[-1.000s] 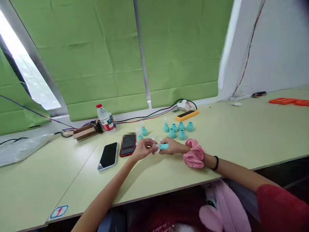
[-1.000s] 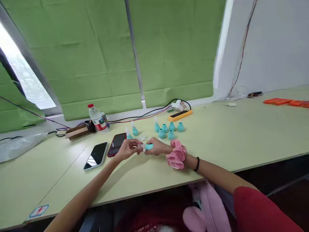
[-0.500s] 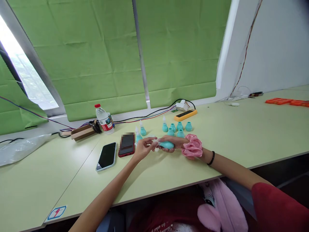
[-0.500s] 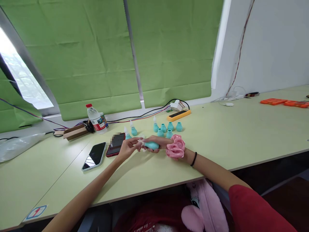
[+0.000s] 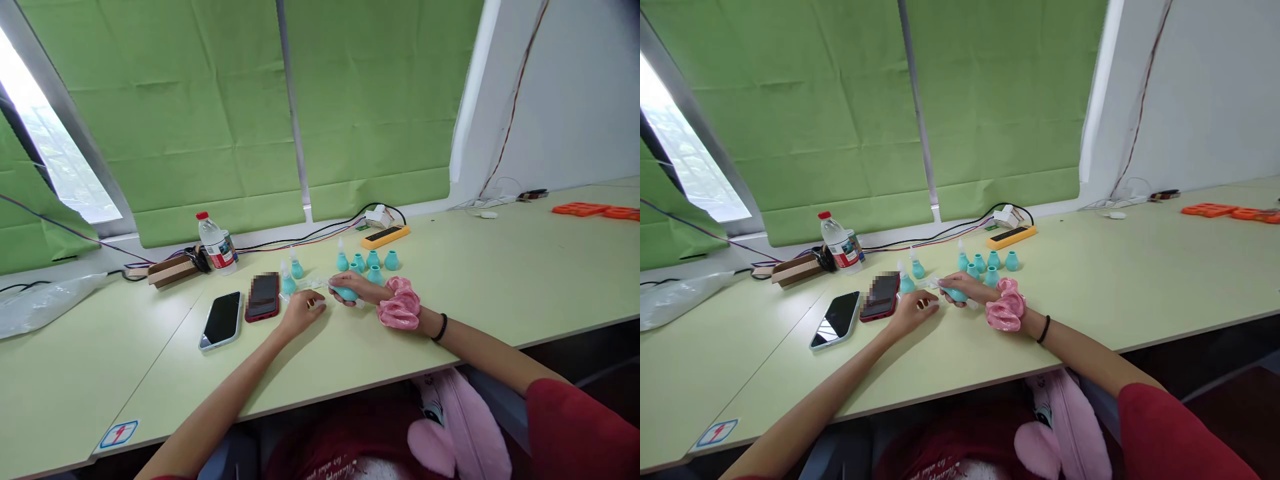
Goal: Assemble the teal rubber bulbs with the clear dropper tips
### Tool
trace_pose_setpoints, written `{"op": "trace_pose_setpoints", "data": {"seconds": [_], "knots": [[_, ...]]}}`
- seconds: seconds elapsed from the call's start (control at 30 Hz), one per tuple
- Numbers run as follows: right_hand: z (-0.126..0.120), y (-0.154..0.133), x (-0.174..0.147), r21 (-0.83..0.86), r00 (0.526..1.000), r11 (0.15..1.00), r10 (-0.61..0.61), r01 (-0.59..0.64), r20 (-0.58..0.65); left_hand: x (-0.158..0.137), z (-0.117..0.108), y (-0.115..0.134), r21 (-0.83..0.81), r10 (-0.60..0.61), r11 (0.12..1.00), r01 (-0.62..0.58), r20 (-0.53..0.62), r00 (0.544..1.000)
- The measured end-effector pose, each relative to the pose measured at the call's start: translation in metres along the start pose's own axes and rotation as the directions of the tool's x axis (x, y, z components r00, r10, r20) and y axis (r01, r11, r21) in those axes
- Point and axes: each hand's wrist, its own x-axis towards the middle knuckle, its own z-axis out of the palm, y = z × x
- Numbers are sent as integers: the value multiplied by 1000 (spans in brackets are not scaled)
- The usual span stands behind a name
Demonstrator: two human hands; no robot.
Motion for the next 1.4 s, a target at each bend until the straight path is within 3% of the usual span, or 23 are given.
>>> {"op": "trace_pose_setpoints", "data": {"seconds": [0.07, 0.13, 0.2, 0.27, 0.37, 0.57, 0.8, 0.93, 1.03, 1.2, 1.4], "knots": [[0, 6, 2, -81, 1000, 997, -6, 4, -25, 3, -8, -3, -254, -142, 961, 108, -121, 982], [2, 13, 4, -205, 997, 979, -30, 15, -73, 5, -16, -3, -520, -263, 843, 137, -175, 949], [5, 18, 5, -368, 983, 928, -114, 54, -143, 6, -20, -1, -717, -326, 682, 144, -122, 938], [9, 21, 5, -527, 946, 844, -248, 105, -209, 6, -21, 4, -814, -340, 558, 161, -48, 939], [14, 20, 4, -684, 886, 719, -391, 124, -251, 5, -19, 9, -859, -349, 479, 180, 2, 937], [20, 18, 3, -791, 873, 611, -404, 35, -274, 3, -17, 6, -866, -334, 451, 213, 58, 941], [33, 20, 5, -796, 835, 599, -395, -81, -382, 2, -13, 8, -891, -409, 407, 200, 18, 912], [33, 18, 6, -743, 853, 669, -389, 1, -349, 1, -13, 8, -892, -407, 399, 214, 37, 913], [32, 16, 5, -642, 890, 764, -335, 64, -310, 0, -16, 7, -867, -370, 458, 194, 13, 929], [30, 16, 5, -505, 944, 863, -179, 16, -276, -3, -18, 2, -792, -319, 586, 173, -29, 947], [28, 14, 5, -415, 965, 910, -126, 20, -230, 1, -21, 2, -759, -324, 626, 178, -46, 945]]}}
